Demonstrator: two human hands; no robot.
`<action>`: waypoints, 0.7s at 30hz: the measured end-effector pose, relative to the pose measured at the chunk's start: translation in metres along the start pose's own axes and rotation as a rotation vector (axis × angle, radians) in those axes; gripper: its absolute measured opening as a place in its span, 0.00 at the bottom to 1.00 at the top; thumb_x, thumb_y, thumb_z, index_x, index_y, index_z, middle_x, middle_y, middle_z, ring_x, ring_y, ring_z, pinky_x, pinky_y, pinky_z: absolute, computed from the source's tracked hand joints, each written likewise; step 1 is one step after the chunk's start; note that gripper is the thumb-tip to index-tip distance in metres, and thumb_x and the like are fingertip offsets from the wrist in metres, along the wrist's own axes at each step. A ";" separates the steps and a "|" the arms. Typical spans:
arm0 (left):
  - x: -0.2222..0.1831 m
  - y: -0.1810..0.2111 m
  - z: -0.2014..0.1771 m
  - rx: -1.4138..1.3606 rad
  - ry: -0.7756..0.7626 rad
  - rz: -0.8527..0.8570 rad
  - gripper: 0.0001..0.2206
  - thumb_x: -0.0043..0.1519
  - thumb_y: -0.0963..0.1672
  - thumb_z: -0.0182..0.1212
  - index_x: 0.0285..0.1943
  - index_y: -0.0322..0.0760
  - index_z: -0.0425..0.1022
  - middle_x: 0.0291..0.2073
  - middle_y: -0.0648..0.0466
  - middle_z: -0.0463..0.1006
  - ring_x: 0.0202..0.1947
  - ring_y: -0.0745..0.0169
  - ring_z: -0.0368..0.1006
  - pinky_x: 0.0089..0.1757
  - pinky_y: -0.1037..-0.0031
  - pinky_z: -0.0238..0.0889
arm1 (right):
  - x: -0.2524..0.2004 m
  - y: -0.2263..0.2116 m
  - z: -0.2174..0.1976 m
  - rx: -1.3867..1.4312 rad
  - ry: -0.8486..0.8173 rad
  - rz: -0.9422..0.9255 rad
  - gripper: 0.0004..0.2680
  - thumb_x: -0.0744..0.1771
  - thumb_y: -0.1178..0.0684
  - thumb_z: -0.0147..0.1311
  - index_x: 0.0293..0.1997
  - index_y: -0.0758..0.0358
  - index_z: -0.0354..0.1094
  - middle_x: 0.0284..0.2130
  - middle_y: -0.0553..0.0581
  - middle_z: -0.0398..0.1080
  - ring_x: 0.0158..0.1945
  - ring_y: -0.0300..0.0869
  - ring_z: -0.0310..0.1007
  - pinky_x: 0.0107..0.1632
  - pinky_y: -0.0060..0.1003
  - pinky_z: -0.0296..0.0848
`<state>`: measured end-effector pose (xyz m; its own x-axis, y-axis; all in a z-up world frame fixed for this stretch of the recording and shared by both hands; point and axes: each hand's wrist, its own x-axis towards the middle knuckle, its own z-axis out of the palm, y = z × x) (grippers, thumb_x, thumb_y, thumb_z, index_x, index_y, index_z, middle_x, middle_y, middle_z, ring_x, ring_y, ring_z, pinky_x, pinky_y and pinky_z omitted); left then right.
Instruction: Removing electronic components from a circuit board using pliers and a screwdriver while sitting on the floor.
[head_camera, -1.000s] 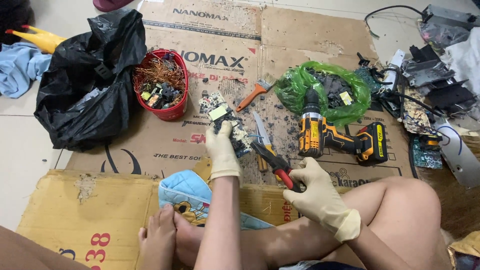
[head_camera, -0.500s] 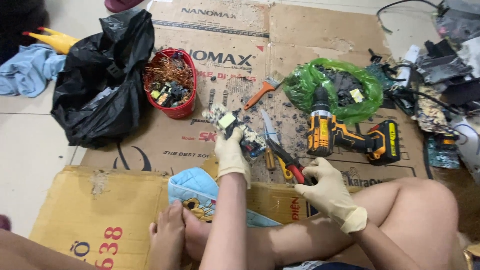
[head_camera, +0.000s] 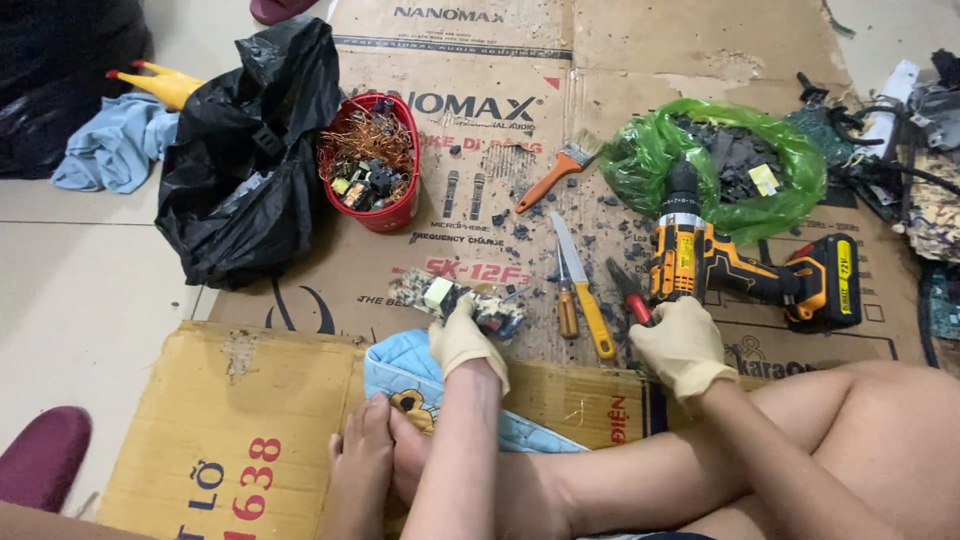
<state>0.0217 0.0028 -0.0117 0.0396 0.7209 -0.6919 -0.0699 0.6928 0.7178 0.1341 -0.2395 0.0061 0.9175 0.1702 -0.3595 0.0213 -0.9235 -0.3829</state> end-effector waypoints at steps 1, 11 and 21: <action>0.006 -0.006 -0.002 -0.001 0.005 0.004 0.32 0.54 0.44 0.70 0.69 0.41 0.64 0.61 0.35 0.70 0.57 0.33 0.72 0.50 0.44 0.71 | -0.011 -0.011 -0.007 0.002 -0.004 -0.004 0.12 0.56 0.42 0.56 0.31 0.53 0.81 0.35 0.60 0.79 0.46 0.55 0.80 0.47 0.47 0.76; -0.026 0.001 -0.002 0.355 -0.062 -0.001 0.27 0.52 0.47 0.70 0.60 0.29 0.73 0.55 0.36 0.76 0.55 0.44 0.75 0.52 0.63 0.71 | -0.031 -0.081 0.002 -0.092 0.128 -0.287 0.13 0.65 0.37 0.52 0.38 0.55 0.72 0.36 0.60 0.75 0.48 0.53 0.77 0.51 0.50 0.73; -0.026 -0.003 -0.004 -0.035 -0.034 -0.213 0.37 0.56 0.45 0.70 0.71 0.26 0.55 0.63 0.31 0.64 0.51 0.30 0.75 0.43 0.59 0.78 | -0.023 -0.083 0.029 -0.158 0.099 -0.242 0.26 0.61 0.21 0.49 0.44 0.56 0.65 0.40 0.60 0.76 0.49 0.53 0.78 0.53 0.50 0.73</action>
